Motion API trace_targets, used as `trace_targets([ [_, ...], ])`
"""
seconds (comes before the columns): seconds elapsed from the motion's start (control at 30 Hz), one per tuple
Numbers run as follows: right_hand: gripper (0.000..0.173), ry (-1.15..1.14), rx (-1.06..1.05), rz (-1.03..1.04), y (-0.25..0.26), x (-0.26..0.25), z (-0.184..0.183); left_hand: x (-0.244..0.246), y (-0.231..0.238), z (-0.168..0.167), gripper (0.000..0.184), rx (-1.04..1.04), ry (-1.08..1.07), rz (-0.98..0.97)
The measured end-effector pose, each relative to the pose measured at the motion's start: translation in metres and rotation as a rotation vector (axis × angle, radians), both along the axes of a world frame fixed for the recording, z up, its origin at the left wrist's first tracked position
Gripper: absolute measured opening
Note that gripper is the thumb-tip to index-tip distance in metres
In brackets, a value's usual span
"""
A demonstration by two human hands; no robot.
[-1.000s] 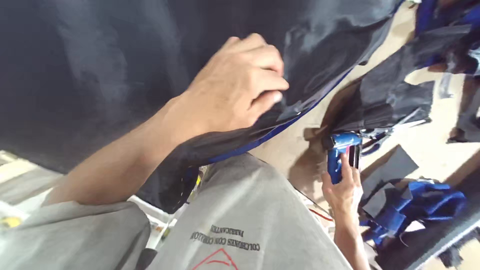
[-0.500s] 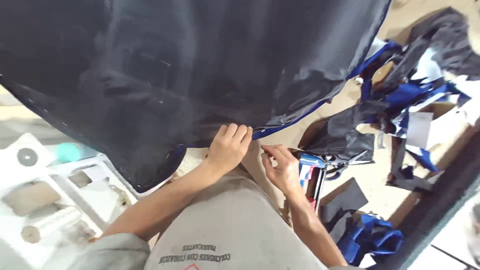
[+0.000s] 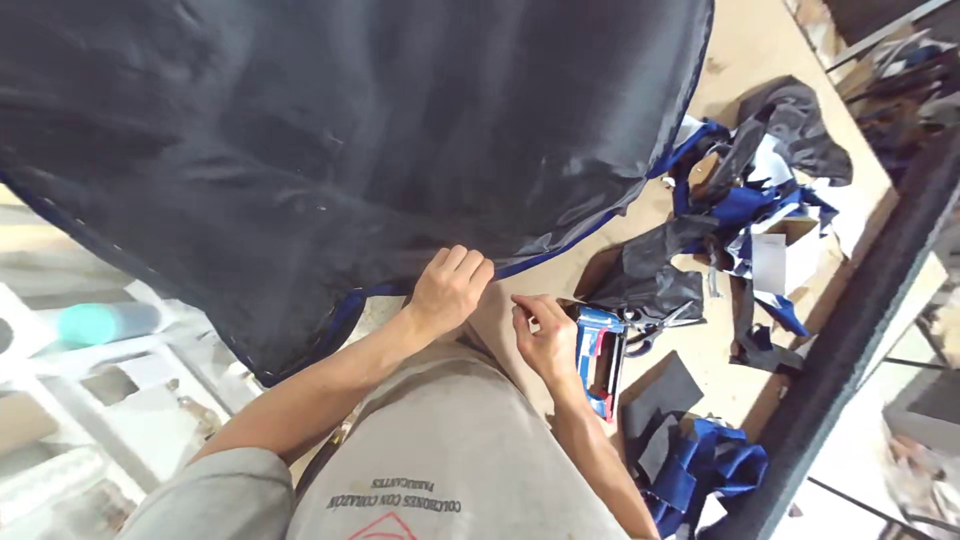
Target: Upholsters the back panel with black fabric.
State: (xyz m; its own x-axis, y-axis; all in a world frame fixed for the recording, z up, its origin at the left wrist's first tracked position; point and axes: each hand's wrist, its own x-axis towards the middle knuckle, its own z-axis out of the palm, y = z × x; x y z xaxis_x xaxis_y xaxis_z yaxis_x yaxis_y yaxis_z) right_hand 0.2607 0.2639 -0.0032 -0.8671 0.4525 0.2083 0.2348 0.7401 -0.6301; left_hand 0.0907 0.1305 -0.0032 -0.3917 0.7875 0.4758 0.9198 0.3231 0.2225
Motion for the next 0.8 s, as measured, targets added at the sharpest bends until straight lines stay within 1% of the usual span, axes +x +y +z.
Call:
trace_targets([
  [0.07, 0.021, 0.006, -0.001, -0.002, -0.001, -0.001, 0.000, -0.002, 0.002, 0.001, 0.021, -0.046, -0.005, 0.001],
  [0.1, 0.021, 0.007, -0.005, -0.002, -0.002, -0.002, 0.000, -0.003, 0.003, 0.000, 0.020, -0.044, 0.004, -0.020],
  [0.23, 0.021, 0.019, 0.000, 0.011, -0.007, -0.004, -0.004, -0.006, -0.001, -0.007, 0.020, 0.044, 0.018, -0.110],
  [0.33, 0.020, 0.040, 0.101, -0.010, -0.004, -0.011, -0.005, -0.006, -0.003, -0.007, 0.020, 0.065, 0.019, -0.130],
  [0.43, 0.021, 0.127, 0.252, -0.049, 0.006, -0.025, -0.001, -0.004, 0.000, -0.006, 0.019, 0.057, 0.018, -0.134],
  [0.5, 0.022, 0.159, 0.313, 0.007, 0.015, -0.037, -0.001, -0.003, 0.001, -0.005, 0.019, 0.058, 0.006, -0.126],
  [0.63, 0.021, 0.138, 0.370, 0.187, 0.031, -0.055, -0.004, -0.002, 0.001, -0.007, 0.018, 0.092, -0.028, -0.104],
  [0.7, 0.020, 0.147, 0.398, 0.230, 0.035, -0.060, -0.007, -0.002, 0.003, -0.008, 0.018, 0.121, -0.068, -0.089],
  [0.8, 0.017, 0.198, 0.426, 0.234, 0.036, -0.063, -0.014, -0.003, 0.002, -0.007, 0.018, 0.131, -0.126, -0.070],
])
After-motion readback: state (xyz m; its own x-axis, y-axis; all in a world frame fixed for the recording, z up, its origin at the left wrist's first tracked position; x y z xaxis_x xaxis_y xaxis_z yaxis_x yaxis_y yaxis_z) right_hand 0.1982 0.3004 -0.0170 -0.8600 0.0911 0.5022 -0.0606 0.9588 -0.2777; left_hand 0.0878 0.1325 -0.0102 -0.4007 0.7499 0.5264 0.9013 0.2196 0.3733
